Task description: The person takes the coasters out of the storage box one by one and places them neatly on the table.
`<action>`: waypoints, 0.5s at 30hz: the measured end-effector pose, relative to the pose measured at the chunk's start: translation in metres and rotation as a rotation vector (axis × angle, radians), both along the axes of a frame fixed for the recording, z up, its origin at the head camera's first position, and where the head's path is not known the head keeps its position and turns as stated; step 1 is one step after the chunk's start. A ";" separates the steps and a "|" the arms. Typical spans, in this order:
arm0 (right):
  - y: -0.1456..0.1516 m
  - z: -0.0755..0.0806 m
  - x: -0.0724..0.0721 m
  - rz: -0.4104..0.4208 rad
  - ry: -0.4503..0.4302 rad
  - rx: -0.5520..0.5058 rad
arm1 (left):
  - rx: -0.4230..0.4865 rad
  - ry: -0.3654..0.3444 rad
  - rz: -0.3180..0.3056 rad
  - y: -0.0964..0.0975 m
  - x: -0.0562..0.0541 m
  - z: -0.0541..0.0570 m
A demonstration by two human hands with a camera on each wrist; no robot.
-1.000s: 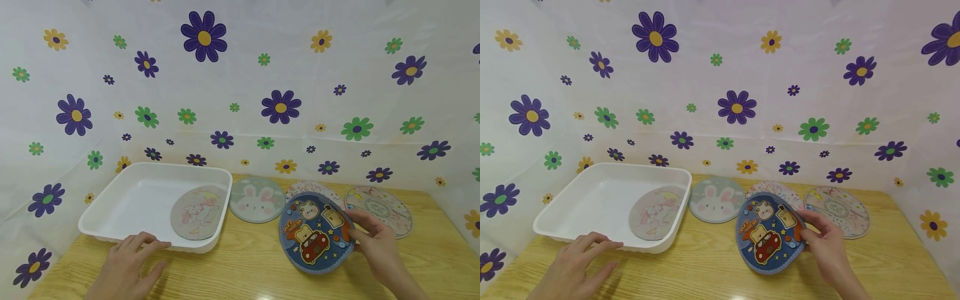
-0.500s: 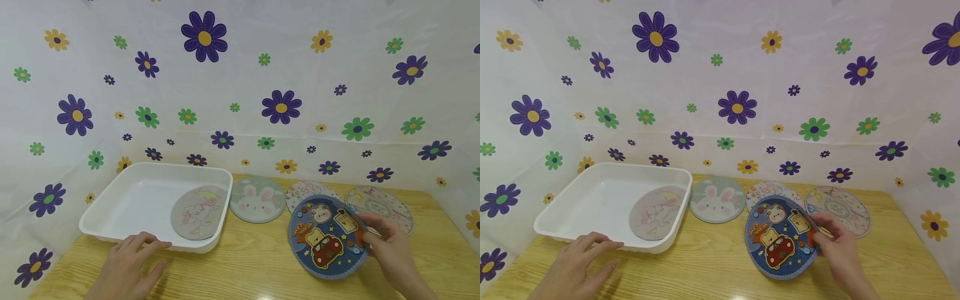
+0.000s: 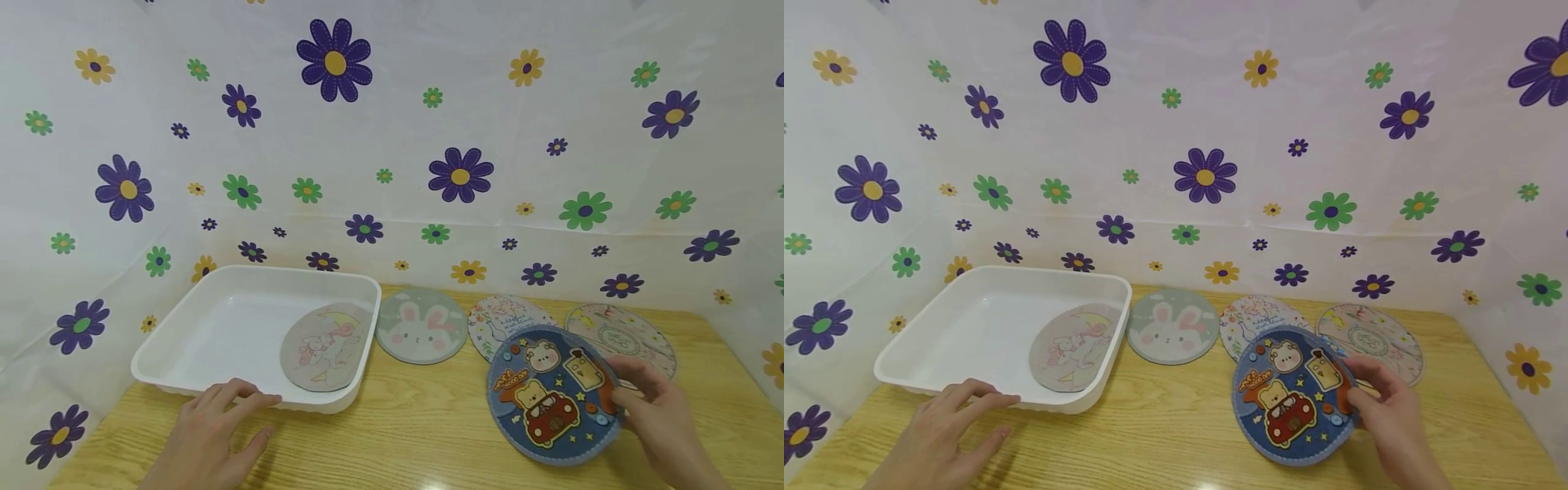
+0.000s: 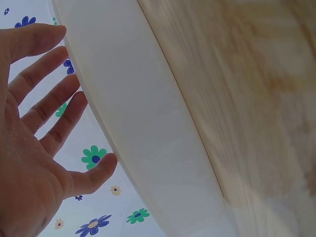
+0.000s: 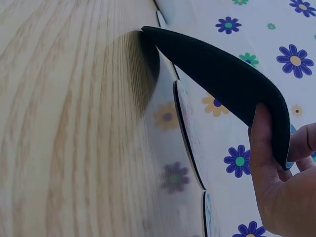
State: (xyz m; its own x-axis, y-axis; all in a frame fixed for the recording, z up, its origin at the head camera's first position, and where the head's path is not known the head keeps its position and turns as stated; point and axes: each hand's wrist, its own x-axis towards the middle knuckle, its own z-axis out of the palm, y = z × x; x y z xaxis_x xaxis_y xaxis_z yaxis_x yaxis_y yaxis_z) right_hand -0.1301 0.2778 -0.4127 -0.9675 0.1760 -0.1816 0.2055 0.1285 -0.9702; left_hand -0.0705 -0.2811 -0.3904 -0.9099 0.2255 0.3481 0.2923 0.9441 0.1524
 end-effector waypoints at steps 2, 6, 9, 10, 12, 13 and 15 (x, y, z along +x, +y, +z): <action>0.003 0.000 0.001 -0.003 -0.008 -0.010 | -0.002 -0.001 0.002 0.000 0.000 0.000; 0.007 0.002 0.002 -0.011 -0.039 -0.007 | -0.005 -0.035 0.018 0.000 0.001 0.002; 0.009 0.004 0.003 -0.021 -0.064 -0.008 | -0.007 -0.054 0.027 0.000 0.001 0.002; 0.011 0.004 0.004 -0.024 -0.068 -0.019 | -0.006 -0.050 0.024 0.000 0.001 0.002; 0.013 0.004 0.006 -0.025 -0.064 -0.045 | -0.006 -0.039 0.020 0.000 0.001 0.002; 0.014 0.004 0.006 -0.025 -0.063 -0.062 | -0.005 -0.033 0.017 0.000 0.001 0.002; 0.016 0.002 0.008 -0.023 -0.051 -0.100 | -0.005 -0.022 0.013 -0.001 0.001 0.001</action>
State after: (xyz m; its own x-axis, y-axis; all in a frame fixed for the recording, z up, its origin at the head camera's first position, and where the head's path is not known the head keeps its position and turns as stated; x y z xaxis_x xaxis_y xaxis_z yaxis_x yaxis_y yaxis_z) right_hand -0.1221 0.2942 -0.4102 -0.9526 0.1763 -0.2480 0.2564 0.0260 -0.9662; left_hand -0.0692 -0.2818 -0.3895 -0.9201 0.2152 0.3272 0.2767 0.9485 0.1543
